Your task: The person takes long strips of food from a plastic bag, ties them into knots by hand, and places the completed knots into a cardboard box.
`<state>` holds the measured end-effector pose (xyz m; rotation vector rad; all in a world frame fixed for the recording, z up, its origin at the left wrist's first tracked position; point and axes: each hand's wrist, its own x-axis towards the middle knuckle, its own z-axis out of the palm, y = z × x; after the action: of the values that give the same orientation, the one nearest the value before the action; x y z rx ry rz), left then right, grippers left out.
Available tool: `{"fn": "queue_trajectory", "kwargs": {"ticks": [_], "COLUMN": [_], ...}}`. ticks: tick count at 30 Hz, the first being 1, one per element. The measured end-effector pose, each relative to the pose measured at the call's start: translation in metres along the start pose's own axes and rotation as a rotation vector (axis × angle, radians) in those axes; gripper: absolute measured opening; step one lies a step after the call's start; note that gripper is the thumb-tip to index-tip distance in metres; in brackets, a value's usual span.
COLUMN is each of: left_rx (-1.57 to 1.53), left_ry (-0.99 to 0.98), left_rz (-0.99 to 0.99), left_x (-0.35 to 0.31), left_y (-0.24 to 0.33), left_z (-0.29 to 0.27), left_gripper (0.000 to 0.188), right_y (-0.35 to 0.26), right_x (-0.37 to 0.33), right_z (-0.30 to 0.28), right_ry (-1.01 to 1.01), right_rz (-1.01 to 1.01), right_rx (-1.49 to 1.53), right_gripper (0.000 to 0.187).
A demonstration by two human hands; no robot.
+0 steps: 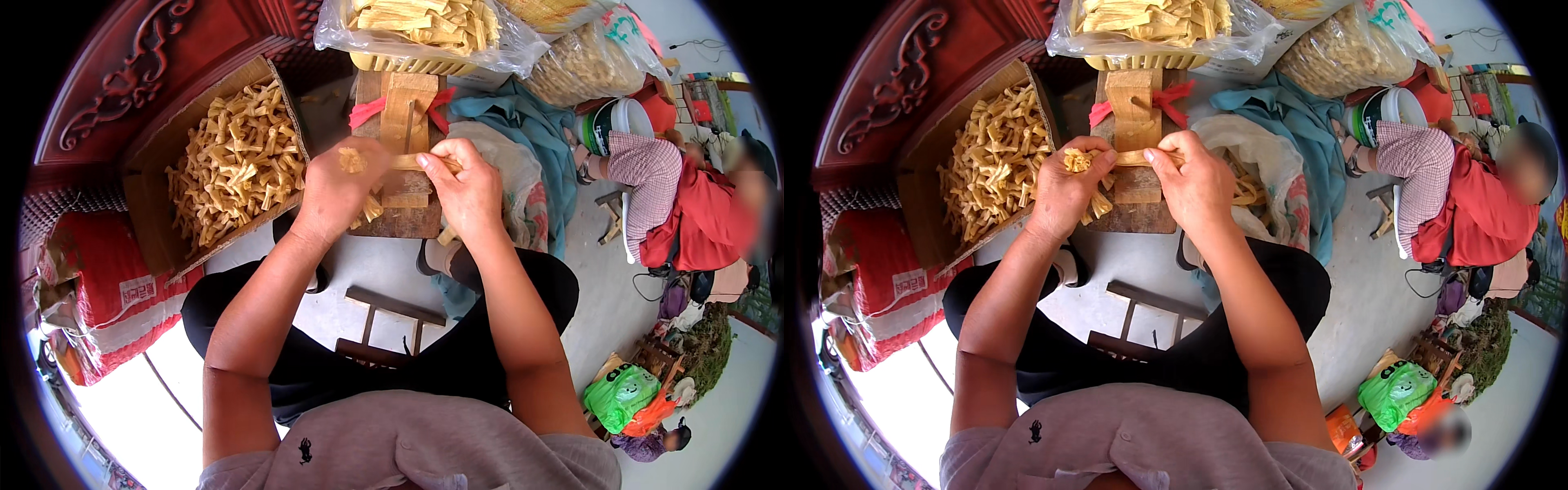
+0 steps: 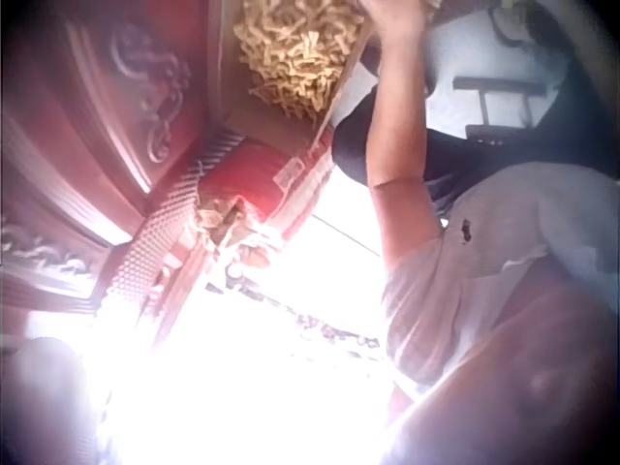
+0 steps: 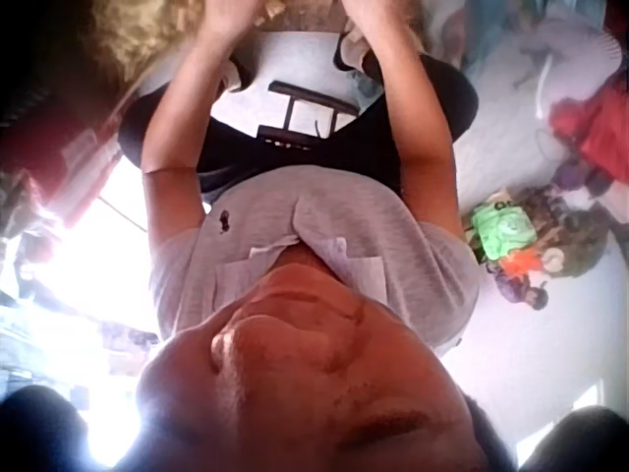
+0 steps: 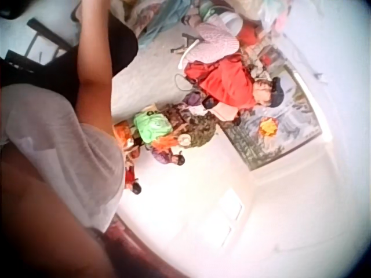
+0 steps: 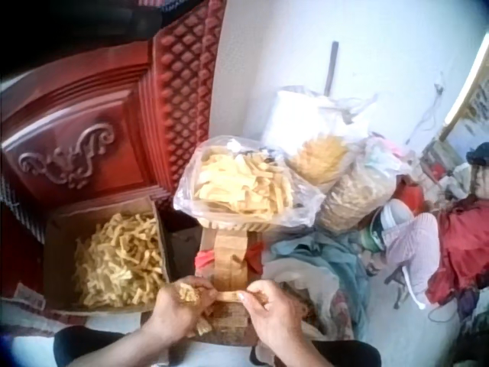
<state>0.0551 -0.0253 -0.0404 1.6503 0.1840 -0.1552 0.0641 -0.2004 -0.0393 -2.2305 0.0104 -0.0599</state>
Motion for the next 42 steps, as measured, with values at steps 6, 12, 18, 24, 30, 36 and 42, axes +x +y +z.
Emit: {"fn": "queue_trajectory", "kwargs": {"ticks": [6,12,18,24,30,36,42], "left_rx": [0.138,0.284,-0.134,-0.528,-0.210,-0.224,-0.370], "left_ry": [0.092,0.001,-0.146,-0.209,-0.414,-0.818,-0.940], "left_rz": [-0.189,0.404,-0.239,-0.470,-0.521,-0.648,-0.359], "left_x": [0.002,-0.015,-0.056,-0.058,-0.068,-0.083,-0.073], "left_y": [0.000,0.012,0.012,0.029,0.012,0.023,0.049], "left_z": [-0.007,-0.022,-0.014,-0.018,-0.014,-0.003,-0.030], "left_gripper": [0.019,0.018,0.022,0.016,0.018,0.037,0.031], "right_y": [0.016,-0.023,-0.041,-0.042,-0.036,-0.034,-0.031], "right_x": [0.003,-0.024,-0.039,-0.037,-0.039,-0.017,-0.025], "right_z": [0.003,-0.002,0.004,0.007,-0.003,-0.016,-0.009], "right_ry": [0.065,0.010,-0.089,-0.090,-0.102,-0.020,-0.158], "right_rz": [-0.036,-0.382,-0.829,-0.866,-0.888,-0.809,-0.741], "right_rx": [0.023,-0.020,0.109,0.126,0.246,0.329,0.251], "right_gripper": [0.019,0.018,0.033,0.029,0.020,0.005,0.015]}}
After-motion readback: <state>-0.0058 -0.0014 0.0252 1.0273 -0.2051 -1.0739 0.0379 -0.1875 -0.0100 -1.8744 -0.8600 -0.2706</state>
